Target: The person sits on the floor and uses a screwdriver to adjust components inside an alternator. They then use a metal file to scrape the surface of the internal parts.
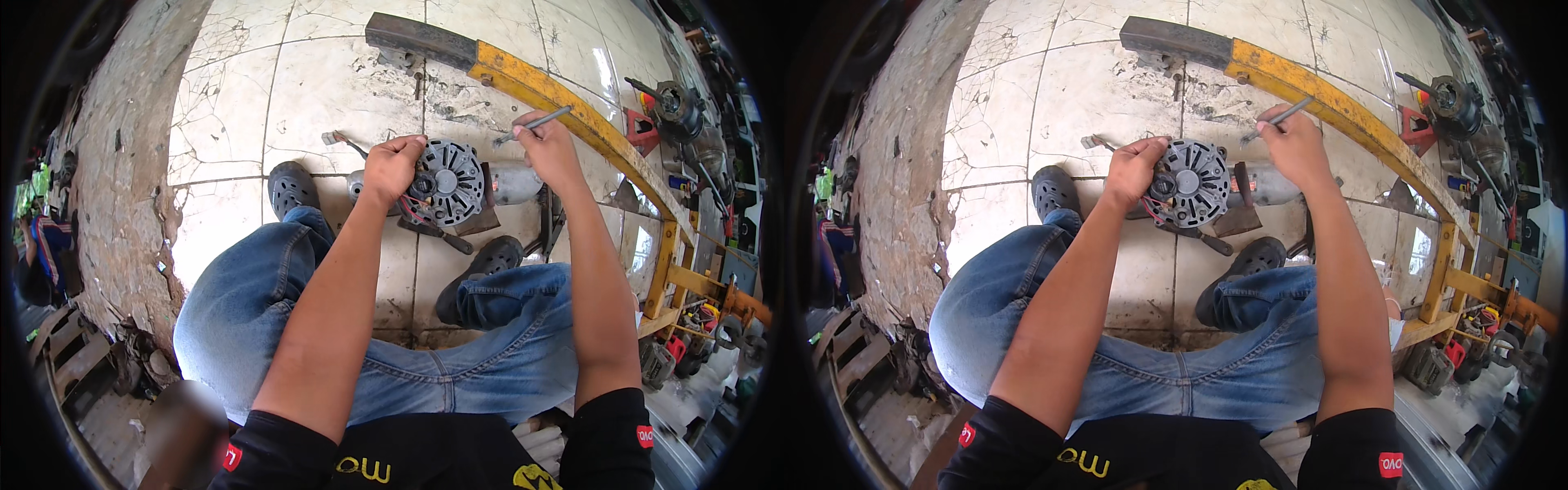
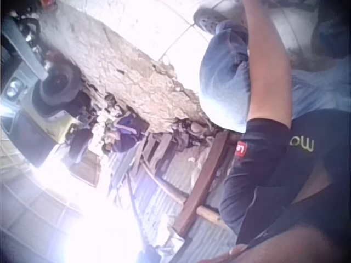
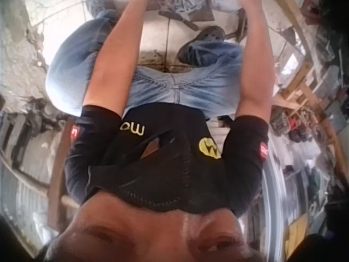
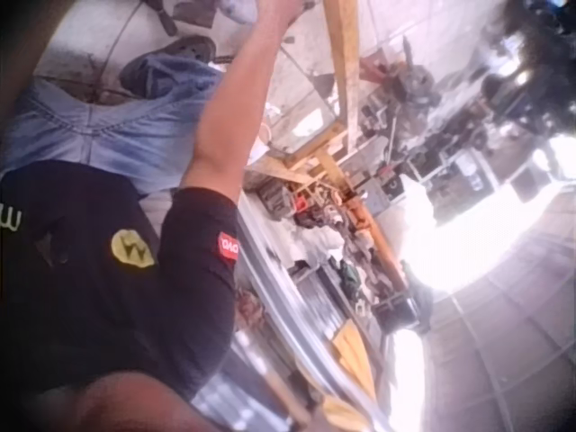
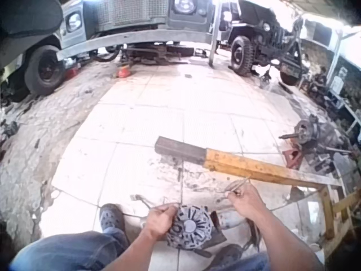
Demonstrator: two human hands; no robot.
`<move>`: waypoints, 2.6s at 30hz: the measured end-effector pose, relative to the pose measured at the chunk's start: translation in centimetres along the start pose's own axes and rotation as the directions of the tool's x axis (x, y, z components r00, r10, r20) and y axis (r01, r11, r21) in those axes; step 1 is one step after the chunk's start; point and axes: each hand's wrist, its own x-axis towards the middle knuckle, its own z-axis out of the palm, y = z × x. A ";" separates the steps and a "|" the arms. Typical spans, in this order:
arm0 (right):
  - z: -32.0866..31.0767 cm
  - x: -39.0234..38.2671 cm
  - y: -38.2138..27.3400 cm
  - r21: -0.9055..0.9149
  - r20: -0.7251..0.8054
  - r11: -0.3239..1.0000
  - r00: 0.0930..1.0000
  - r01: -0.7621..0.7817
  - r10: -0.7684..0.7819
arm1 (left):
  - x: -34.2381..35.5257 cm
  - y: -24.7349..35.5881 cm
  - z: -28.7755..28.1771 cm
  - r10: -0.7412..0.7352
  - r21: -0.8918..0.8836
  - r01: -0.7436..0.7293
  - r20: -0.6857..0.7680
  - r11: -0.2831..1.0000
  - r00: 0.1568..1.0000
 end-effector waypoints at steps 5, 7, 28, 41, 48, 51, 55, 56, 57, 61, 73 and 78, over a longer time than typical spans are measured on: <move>2.0 -1.5 -1.0 -0.011 0.251 1.000 0.968 -0.027 0.029 | -0.4 0.4 -0.1 0.009 0.082 -0.008 -0.009 0.997 1.000; 1.0 -0.3 -0.4 -0.164 0.046 0.982 0.995 0.099 -0.093 | -0.3 0.6 0.0 0.022 0.062 -0.021 -0.027 0.998 0.999; 1.9 -0.1 -3.4 -0.293 -0.070 0.953 0.993 0.071 -0.096 | -1.7 2.0 0.5 -0.071 0.076 0.073 -0.023 0.994 0.997; 3.6 -1.2 -5.0 -0.167 0.181 0.986 0.983 0.014 0.017 | -1.5 2.0 0.4 -0.056 0.119 0.059 -0.028 0.991 0.998; 2.3 -0.3 -3.4 -0.311 0.116 0.944 0.991 0.105 -0.072 | -1.5 1.9 0.5 -0.045 0.102 0.047 -0.024 0.994 0.999; 2.8 -1.4 -3.9 -0.151 0.223 0.989 0.975 0.010 0.024 | -1.4 1.5 0.3 -0.023 0.109 0.026 -0.028 0.994 0.999; 0.2 -0.5 -1.5 -0.192 0.082 0.980 0.996 0.052 -0.037 | -1.2 1.7 0.4 -0.010 0.102 0.013 -0.026 0.995 1.000; -0.4 -0.5 -1.3 -0.181 0.042 0.982 0.998 0.052 -0.045 | -1.2 1.7 0.5 -0.007 0.095 0.009 -0.026 0.995 1.000; -0.7 -1.1 -0.9 -0.126 0.037 0.992 0.999 -0.008 0.012 | -1.2 1.7 0.5 -0.012 0.120 0.015 -0.024 0.993 1.000; 1.3 -2.9 -1.4 -0.077 0.339 0.997 0.940 -0.010 0.035 | -0.5 1.0 -0.1 -0.010 0.105 0.013 -0.029 0.994 1.000; -1.1 -1.8 0.3 -0.311 0.074 0.932 0.982 0.187 -0.172 | -1.0 1.6 0.2 0.001 0.022 -0.001 -0.003 1.000 1.000; -0.2 -2.7 -0.6 -0.133 0.227 0.989 0.973 0.062 -0.031 | -0.7 1.8 -0.2 -0.017 0.013 0.016 0.033 1.000 0.999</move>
